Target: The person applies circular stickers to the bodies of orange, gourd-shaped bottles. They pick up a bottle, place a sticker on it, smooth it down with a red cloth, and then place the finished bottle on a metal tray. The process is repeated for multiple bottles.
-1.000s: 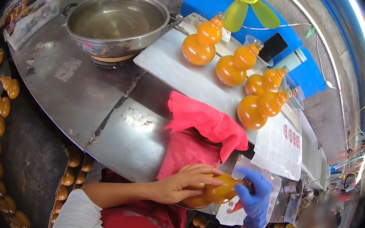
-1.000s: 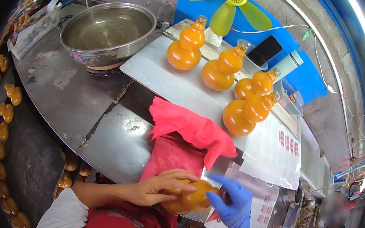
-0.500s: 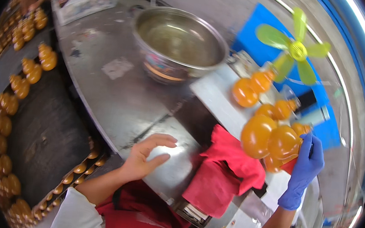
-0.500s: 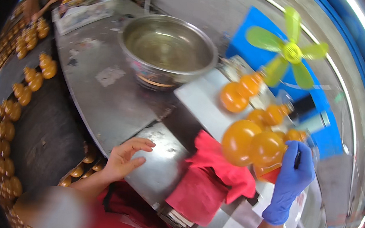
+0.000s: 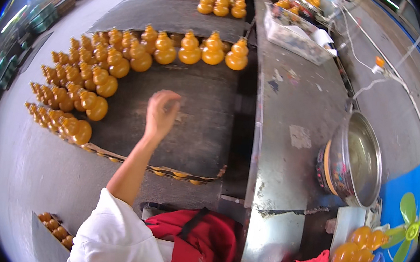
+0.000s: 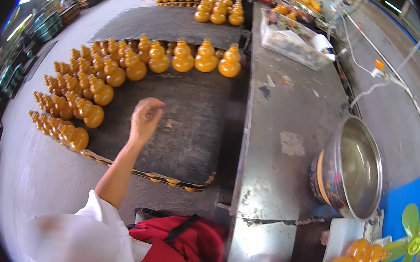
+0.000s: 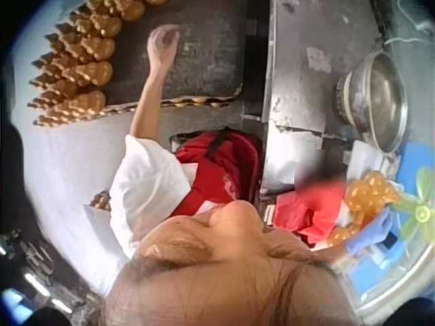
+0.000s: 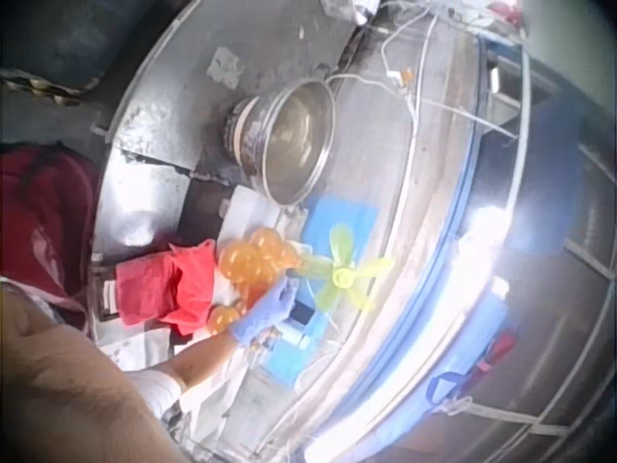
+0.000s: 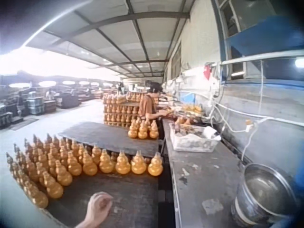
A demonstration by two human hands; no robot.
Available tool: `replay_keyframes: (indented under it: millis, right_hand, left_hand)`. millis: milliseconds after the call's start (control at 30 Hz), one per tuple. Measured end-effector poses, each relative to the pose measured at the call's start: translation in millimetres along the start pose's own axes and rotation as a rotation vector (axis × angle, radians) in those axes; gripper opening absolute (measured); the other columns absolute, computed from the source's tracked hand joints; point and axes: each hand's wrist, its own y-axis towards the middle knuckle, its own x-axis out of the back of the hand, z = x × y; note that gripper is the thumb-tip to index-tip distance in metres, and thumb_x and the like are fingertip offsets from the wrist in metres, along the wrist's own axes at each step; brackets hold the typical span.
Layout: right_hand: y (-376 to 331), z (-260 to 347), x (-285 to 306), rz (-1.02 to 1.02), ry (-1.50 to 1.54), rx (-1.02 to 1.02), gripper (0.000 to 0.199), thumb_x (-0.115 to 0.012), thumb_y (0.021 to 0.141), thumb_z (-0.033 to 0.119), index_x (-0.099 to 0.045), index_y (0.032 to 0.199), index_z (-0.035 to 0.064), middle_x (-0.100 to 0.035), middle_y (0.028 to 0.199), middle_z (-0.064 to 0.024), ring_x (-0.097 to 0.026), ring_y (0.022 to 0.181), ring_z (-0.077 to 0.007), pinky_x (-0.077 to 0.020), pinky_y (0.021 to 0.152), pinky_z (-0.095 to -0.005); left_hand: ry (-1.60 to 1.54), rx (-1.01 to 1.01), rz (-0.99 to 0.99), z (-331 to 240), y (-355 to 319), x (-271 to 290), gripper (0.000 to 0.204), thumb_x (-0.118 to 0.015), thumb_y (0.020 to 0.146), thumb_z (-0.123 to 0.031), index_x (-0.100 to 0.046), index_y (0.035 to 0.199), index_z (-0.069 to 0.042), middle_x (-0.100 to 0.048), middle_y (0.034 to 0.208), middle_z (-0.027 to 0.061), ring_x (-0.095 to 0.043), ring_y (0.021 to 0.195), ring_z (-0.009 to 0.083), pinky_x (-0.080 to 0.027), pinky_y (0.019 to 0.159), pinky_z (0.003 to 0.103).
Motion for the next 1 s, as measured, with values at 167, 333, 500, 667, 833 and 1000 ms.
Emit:
replay_keyframes:
  millis: [167, 333, 500, 667, 833, 1000]
  right_hand:
    - [-58, 81, 34, -0.108, 0.046, 0.231, 0.035, -0.058, 0.092, 0.025, -0.064, 0.11, -0.0041, -0.068, 0.102, -0.0191, -0.066, 0.091, -0.028, -0.0522, 0.081, -0.0353]
    - [-28, 13, 15, -0.209, 0.041, 0.422, 0.028, -0.059, 0.091, 0.019, -0.066, 0.105, -0.0042, -0.068, 0.101, -0.0189, -0.066, 0.092, -0.0287, -0.0505, 0.084, -0.0354]
    - [-66, 5, 22, -0.024, 0.067, 0.342, 0.024, -0.054, 0.095, 0.016, -0.061, 0.107, -0.0033, -0.065, 0.095, -0.012, -0.061, 0.087, -0.0192, -0.0476, 0.08, -0.03]
    - [-115, 3, 50, 0.014, 0.098, 0.28, 0.019, -0.056, 0.093, 0.011, -0.063, 0.102, -0.004, -0.067, 0.09, -0.0121, -0.062, 0.08, -0.0164, -0.0485, 0.074, -0.0289]
    - [-150, 5, 75, -0.039, 0.217, 0.172, 0.014, -0.059, 0.089, 0.007, -0.065, 0.096, -0.003, -0.067, 0.083, -0.0128, -0.064, 0.075, -0.0175, -0.049, 0.072, -0.0293]
    - [-172, 0, 94, -0.105, 0.237, 0.159, 0.013, -0.062, 0.085, 0.006, -0.067, 0.092, -0.0024, -0.065, 0.074, -0.0125, -0.063, 0.068, -0.0166, -0.0488, 0.068, -0.0287]
  left_hand:
    - [0.761, 0.144, -0.493, 86, 26, 98, 0.051, -0.069, 0.075, -0.009, -0.052, 0.122, -0.009, -0.039, 0.138, 0.0179, -0.031, 0.131, 0.0373, -0.027, 0.106, 0.047]
    - [0.755, 0.476, -0.395, 234, 24, 190, 0.055, -0.065, 0.082, -0.019, -0.042, 0.131, -0.006, -0.047, 0.13, 0.0218, -0.043, 0.124, 0.0371, -0.037, 0.1, 0.043]
    - [0.637, 0.433, -0.449, 249, 17, 199, 0.033, -0.063, 0.084, -0.019, -0.045, 0.11, -0.009, -0.064, 0.093, 0.0166, -0.062, 0.085, 0.0395, -0.048, 0.076, 0.047]
    - [1.016, 0.51, -0.175, 211, 29, 184, 0.022, -0.064, 0.084, -0.028, -0.066, 0.089, -0.007, -0.064, 0.098, 0.0124, -0.062, 0.091, 0.0323, -0.049, 0.078, 0.043]
    - [1.013, 0.292, 0.067, 180, 42, 156, 0.03, -0.069, 0.079, -0.033, -0.069, 0.086, -0.004, -0.065, 0.091, 0.0129, -0.062, 0.092, 0.0312, -0.049, 0.076, 0.045]
    - [0.599, -0.039, 0.197, -7, 45, 81, 0.025, -0.071, 0.074, -0.022, -0.063, 0.065, 0.0, -0.058, 0.069, 0.0168, -0.06, 0.067, 0.0344, -0.047, 0.06, 0.042]
